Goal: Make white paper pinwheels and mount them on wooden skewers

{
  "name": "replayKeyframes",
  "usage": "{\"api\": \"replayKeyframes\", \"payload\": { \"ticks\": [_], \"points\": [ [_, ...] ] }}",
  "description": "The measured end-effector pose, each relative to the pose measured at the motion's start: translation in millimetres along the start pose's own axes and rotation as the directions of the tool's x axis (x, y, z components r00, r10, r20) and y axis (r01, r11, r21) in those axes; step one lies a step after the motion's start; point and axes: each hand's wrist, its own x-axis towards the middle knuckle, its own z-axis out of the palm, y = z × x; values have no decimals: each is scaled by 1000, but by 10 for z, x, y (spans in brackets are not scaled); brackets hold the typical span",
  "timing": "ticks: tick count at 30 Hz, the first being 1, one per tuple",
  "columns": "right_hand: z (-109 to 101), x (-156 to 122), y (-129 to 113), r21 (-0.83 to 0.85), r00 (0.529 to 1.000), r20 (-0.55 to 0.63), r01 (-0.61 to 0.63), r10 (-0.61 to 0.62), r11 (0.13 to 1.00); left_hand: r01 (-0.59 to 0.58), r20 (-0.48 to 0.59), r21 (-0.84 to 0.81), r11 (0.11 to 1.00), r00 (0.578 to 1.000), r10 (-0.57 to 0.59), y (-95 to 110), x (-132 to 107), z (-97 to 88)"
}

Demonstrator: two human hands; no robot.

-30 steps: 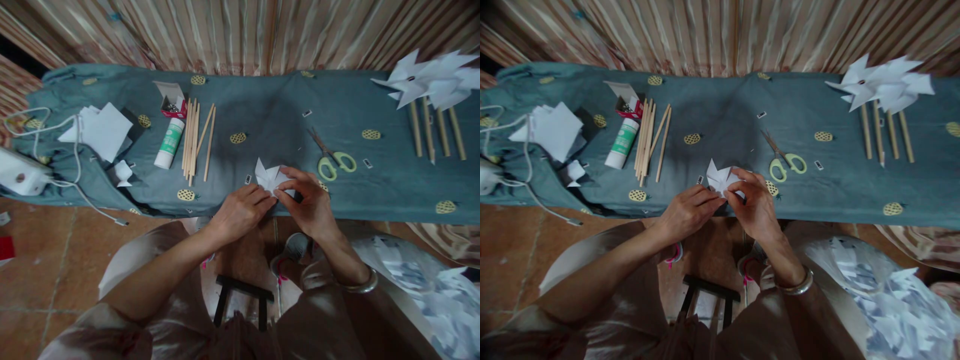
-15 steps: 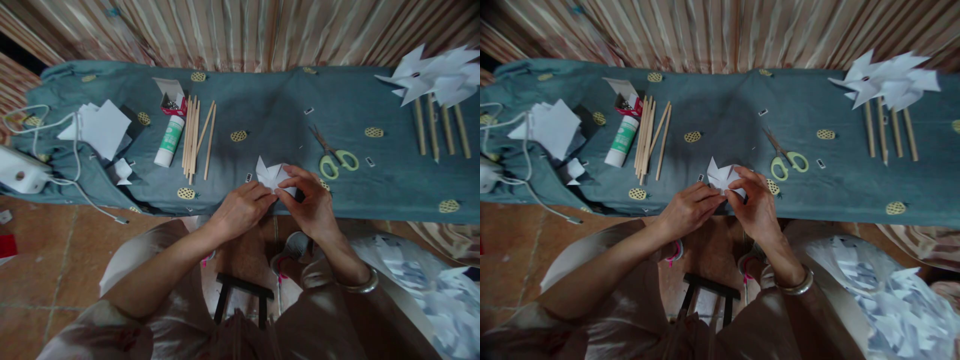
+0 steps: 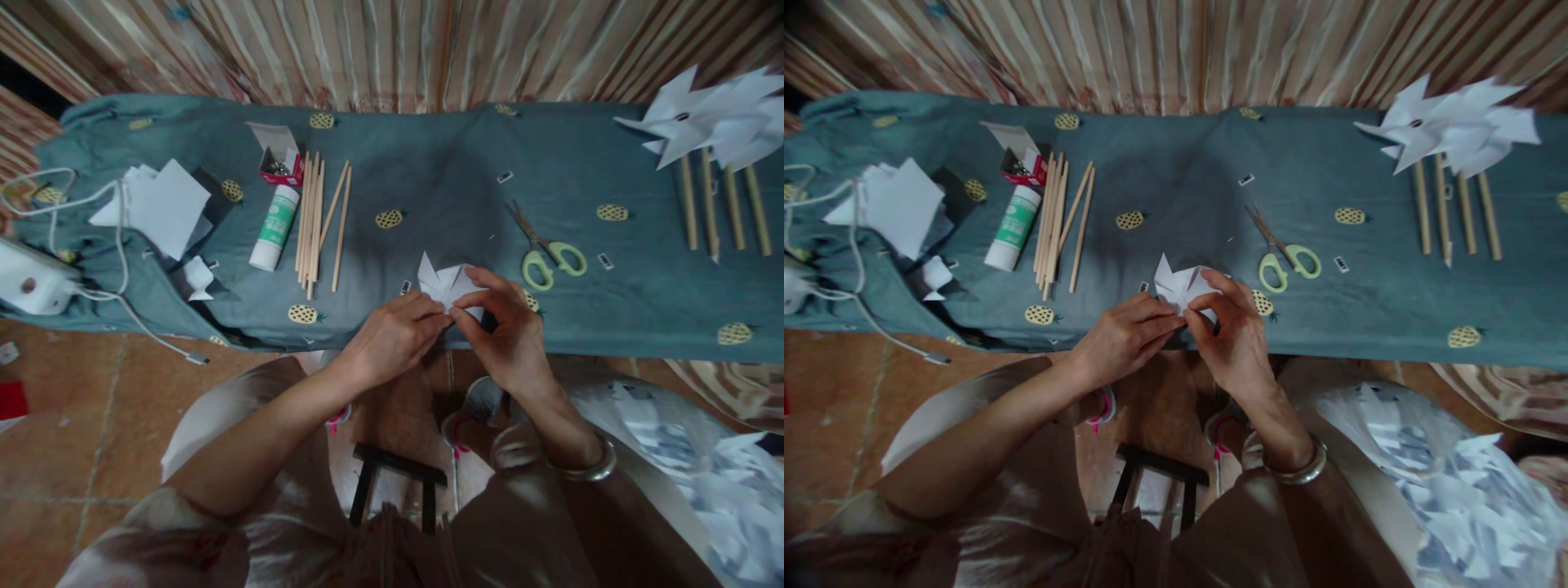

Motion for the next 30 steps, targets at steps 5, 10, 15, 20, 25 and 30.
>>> {"api": "replayKeyframes", "payload": {
  "ticks": [5, 10, 15, 20, 25, 30],
  "points": [
    [-2, -12, 1, -8, 1000, -5, -10, 10, 1000, 4, -14, -36, 999, 1000, -5, -6, 0, 8],
    [-18, -27, -9, 2, 1000, 1, -17, 17, 1000, 7, -18, -58, 998, 1000, -8, -5, -8, 18],
    [-21, -31, -14, -18, 1000, -5, 25, -25, 1000, 18, -17, -95, 995, 1000, -20, -30, 1, 22],
    [-13, -30, -7, -33, 999, -3, 43, -43, 999, 28, 5, -85, 996, 1000, -27, -32, 8, 13],
    [-18, -34, -2, -27, 998, 8, 62, -61, 998, 44, 11, -100, 994, 999, -43, -25, 10, 11],
    [-17, -44, -8, -61, 996, 9, 84, -83, 995, 42, 6, -111, 993, 999, -41, -28, 21, 8]
  ]
}}
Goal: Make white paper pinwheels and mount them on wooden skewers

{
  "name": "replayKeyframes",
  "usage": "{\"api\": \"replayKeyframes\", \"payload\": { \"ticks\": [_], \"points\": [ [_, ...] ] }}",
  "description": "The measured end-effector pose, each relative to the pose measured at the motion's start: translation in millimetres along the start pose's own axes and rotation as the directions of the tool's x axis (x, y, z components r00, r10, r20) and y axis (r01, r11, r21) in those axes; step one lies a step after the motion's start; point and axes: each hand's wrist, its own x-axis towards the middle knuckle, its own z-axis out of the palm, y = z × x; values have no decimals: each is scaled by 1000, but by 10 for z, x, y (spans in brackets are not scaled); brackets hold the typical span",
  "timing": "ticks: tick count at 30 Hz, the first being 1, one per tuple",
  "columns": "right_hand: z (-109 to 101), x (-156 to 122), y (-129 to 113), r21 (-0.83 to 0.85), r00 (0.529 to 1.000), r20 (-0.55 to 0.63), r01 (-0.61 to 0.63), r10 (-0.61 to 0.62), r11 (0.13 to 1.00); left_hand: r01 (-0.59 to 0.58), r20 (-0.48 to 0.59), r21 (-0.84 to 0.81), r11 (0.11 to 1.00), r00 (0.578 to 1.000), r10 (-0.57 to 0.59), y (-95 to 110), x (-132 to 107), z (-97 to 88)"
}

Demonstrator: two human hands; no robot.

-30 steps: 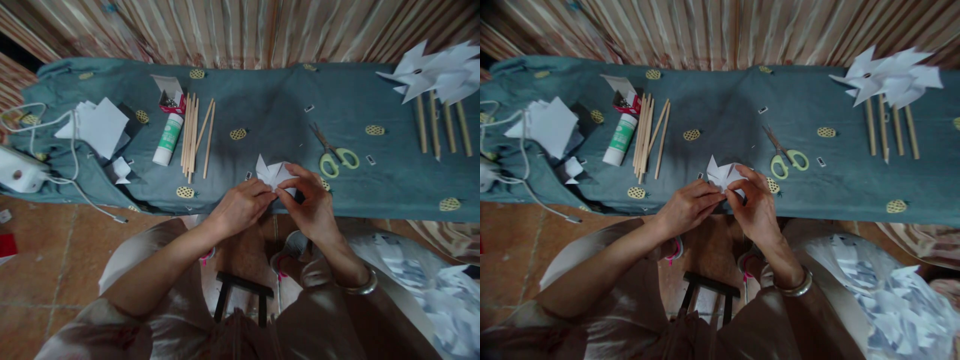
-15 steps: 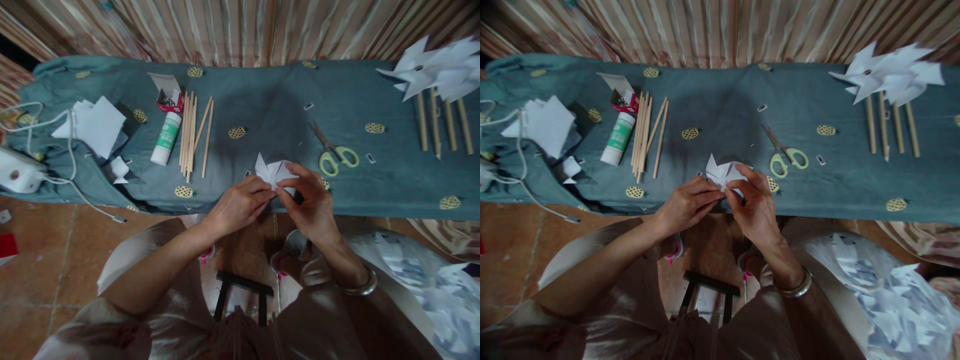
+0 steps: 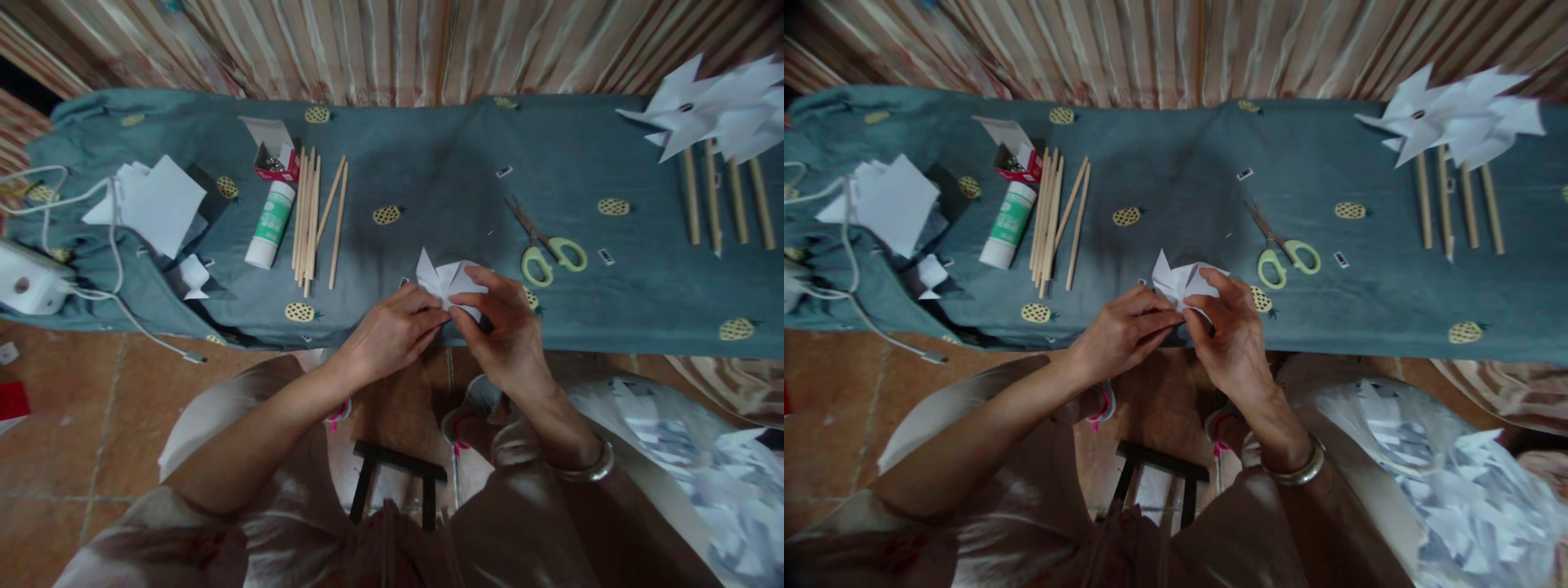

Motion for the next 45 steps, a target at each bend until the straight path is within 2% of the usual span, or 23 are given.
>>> {"api": "replayKeyframes", "payload": {
  "ticks": [8, 13, 18, 24, 32, 36, 41, 45],
  "points": [
    [11, -49, 56, -41, 995, 66, 72, -69, 997, 3, 4, -7, 1000, 1000, -3, 6, -4, -10],
    [48, -78, -9, -55, 989, 111, 102, -95, 993, 0, 9, 11, 1000, 1000, 0, -6, -14, 7],
    [134, -116, -35, -121, 984, 75, 169, -161, 978, -11, -17, 4, 1000, 1000, 11, -10, -25, 35],
    [186, -128, -13, -188, 985, 65, 167, -158, 968, 14, -18, -4, 1000, 1000, -14, 4, -34, 41],
    [145, -105, -11, -140, 985, 23, 174, -173, 975, 20, 12, 46, 999, 1000, -21, 49, 1, 12],
    [39, -62, 34, -71, 992, -4, 129, -129, 989, -3, -9, 136, 991, 1000, 5, 43, -16, -4],
    [-27, 17, 80, -113, 1000, -10, 18, -19, 993, 9, -41, 235, 972, 999, 1, -68, -4, -104],
    [-54, 12, 53, -129, 1000, 12, 11, -9, 992, 33, -38, 256, 966, 999, -24, -102, 33, -188]
  ]
}}
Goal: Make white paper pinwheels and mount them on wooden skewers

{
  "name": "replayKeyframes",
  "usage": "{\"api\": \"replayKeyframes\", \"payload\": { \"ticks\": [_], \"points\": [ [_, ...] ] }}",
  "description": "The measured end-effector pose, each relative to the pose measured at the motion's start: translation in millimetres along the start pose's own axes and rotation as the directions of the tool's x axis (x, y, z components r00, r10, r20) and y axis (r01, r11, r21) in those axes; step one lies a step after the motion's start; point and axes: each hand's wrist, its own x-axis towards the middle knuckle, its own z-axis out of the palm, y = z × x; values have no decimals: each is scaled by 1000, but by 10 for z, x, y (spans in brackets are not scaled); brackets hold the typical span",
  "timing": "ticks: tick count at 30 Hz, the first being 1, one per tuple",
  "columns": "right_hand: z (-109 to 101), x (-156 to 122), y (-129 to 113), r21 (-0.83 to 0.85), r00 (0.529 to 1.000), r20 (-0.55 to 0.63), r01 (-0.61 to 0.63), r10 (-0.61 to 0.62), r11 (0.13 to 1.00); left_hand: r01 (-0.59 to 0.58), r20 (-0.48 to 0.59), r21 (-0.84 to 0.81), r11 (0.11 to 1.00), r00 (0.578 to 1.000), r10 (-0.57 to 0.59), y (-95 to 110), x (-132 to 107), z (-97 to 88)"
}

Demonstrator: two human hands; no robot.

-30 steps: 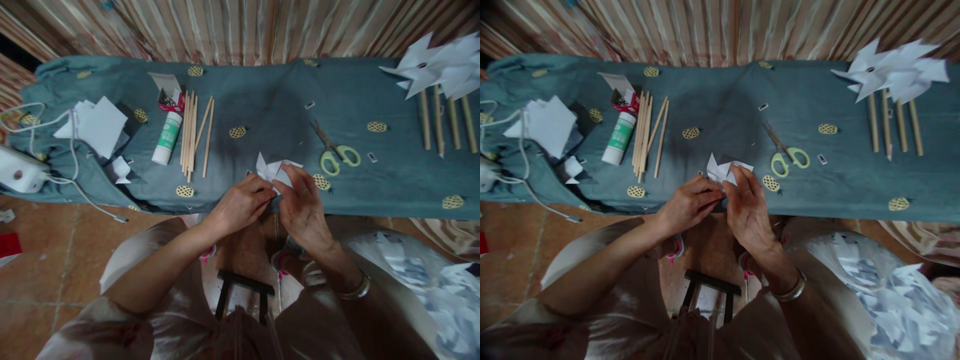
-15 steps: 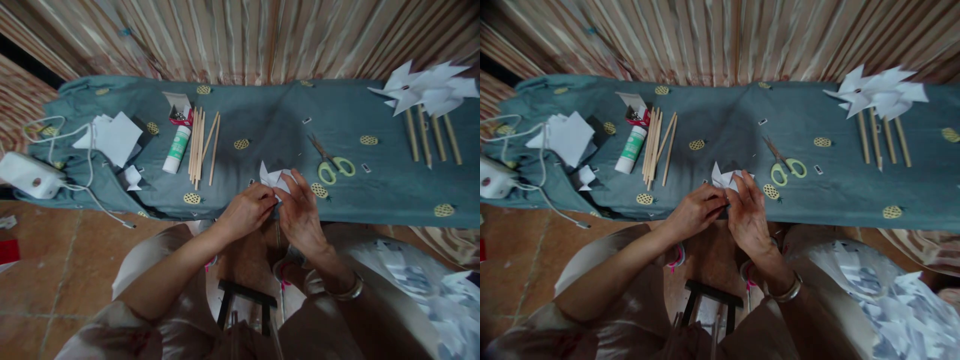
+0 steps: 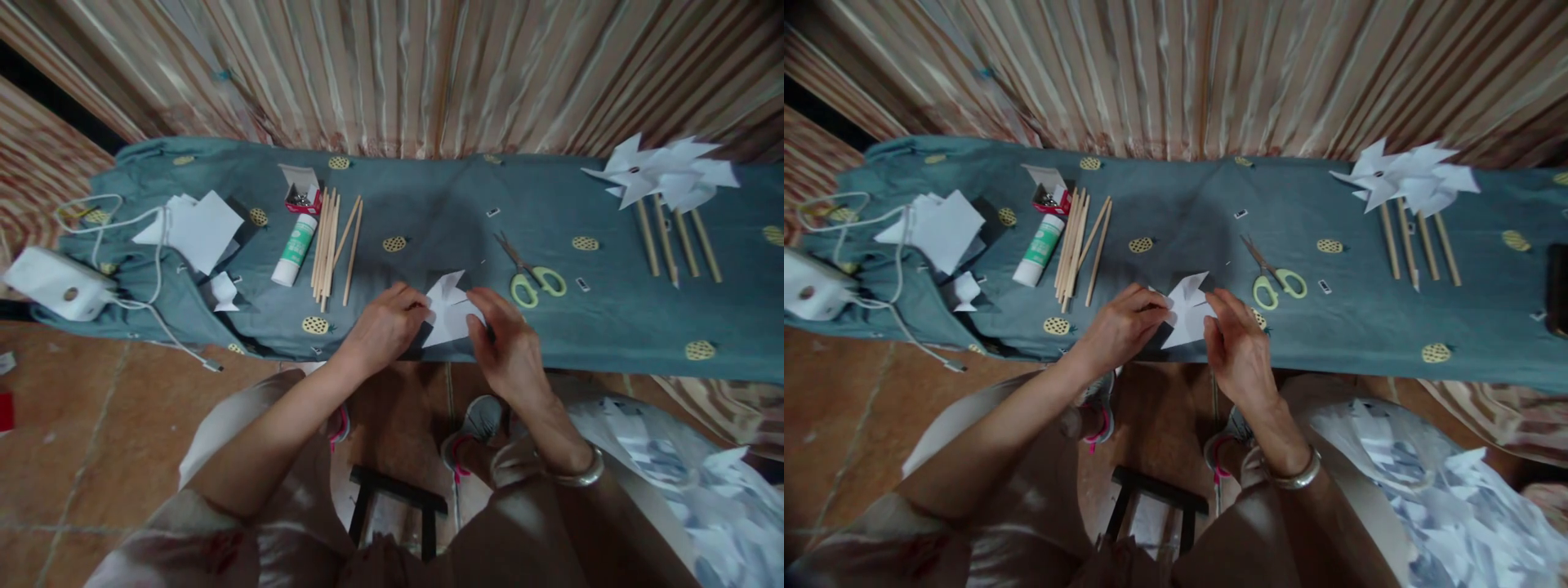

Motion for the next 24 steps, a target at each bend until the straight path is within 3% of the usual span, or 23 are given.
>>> {"api": "replayKeyframes", "payload": {
  "ticks": [8, 13, 24],
  "points": [
    [-44, -45, -4, -4, 999, -24, 34, -34, 999, -44, 72, -43, 998, 996, 47, 202, -25, 65],
    [-74, -64, -1, -13, 999, -17, 47, -48, 999, -53, 94, 26, 998, 994, 50, 232, -38, 137],
    [-176, -138, 88, 194, 991, 129, 7, -32, 981, -83, 49, 108, 991, 996, 78, 221, -78, 111]
  ]
}}
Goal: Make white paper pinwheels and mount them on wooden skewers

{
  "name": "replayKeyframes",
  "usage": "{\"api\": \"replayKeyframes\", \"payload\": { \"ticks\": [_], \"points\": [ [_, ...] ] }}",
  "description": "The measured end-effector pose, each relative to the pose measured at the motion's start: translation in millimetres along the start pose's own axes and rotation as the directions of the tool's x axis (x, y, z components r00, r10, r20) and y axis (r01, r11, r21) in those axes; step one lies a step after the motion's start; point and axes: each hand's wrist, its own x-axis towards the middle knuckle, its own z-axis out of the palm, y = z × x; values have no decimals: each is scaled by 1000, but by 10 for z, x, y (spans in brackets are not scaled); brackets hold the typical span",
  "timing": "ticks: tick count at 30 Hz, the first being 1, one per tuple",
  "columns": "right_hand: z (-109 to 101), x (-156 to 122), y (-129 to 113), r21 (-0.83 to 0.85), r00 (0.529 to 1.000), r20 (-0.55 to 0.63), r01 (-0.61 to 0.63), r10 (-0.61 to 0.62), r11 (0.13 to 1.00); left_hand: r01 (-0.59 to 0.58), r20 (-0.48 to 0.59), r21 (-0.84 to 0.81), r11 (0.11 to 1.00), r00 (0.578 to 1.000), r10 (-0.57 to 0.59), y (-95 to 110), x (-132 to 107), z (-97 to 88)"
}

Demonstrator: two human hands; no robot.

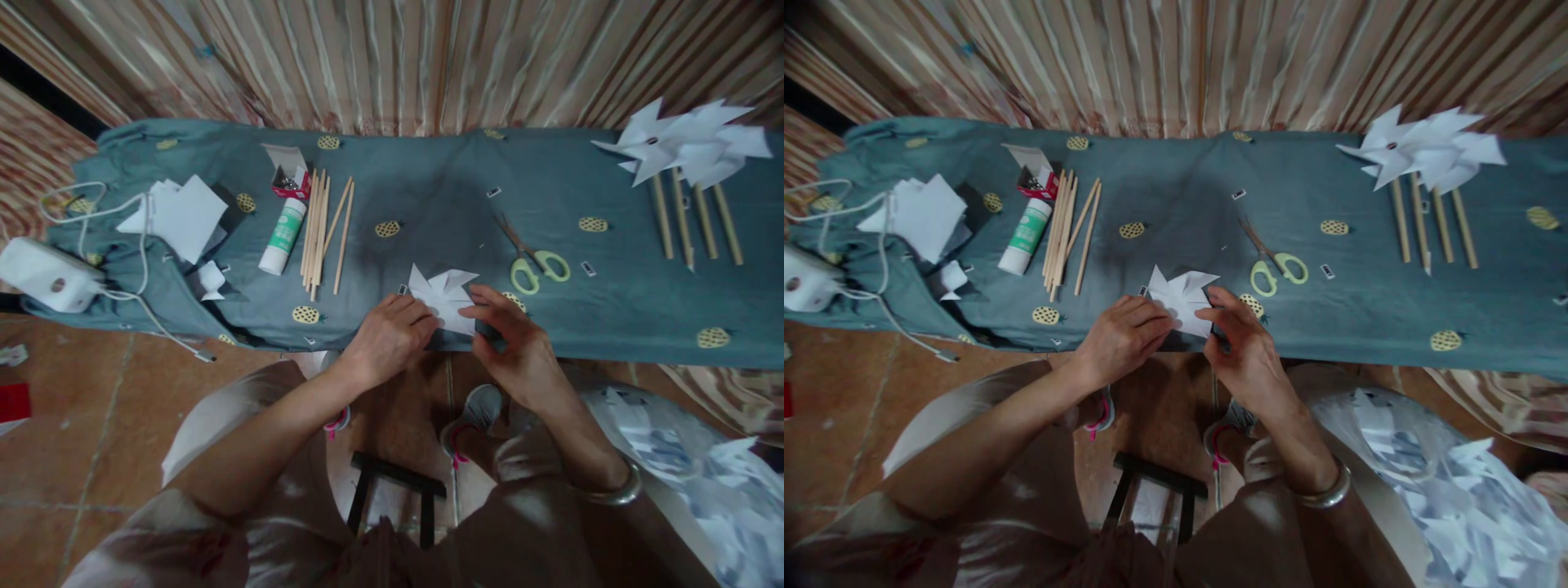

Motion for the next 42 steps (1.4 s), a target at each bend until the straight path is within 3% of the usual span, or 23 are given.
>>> {"api": "replayKeyframes", "payload": {
  "ticks": [7, 16, 23, 29, 35, 42],
  "points": [
    [-12, 3, 29, 108, 998, 5, -63, 63, 992, -2, 2, -8, 1000, 1000, 2, 10, -10, -17],
    [-122, 4, -31, 198, 989, 115, -110, 89, 974, 14, -26, -30, 999, 1000, -14, 11, -49, -15],
    [15, 39, 22, 197, 994, -8, -109, 113, 974, 8, 13, -41, 999, 1000, -8, 30, -34, -27],
    [90, 102, -8, 69, 993, -66, -97, 101, 993, 12, -28, -51, 999, 1000, -14, 41, -59, -3],
    [128, 130, -46, -22, 997, -65, -39, 38, 999, -25, -13, -64, 998, 1000, 24, 47, -79, 28],
    [152, 120, -67, -28, 991, -119, -67, 63, 997, 0, 5, -81, 997, 1000, 0, 52, -64, 57]
  ]
}}
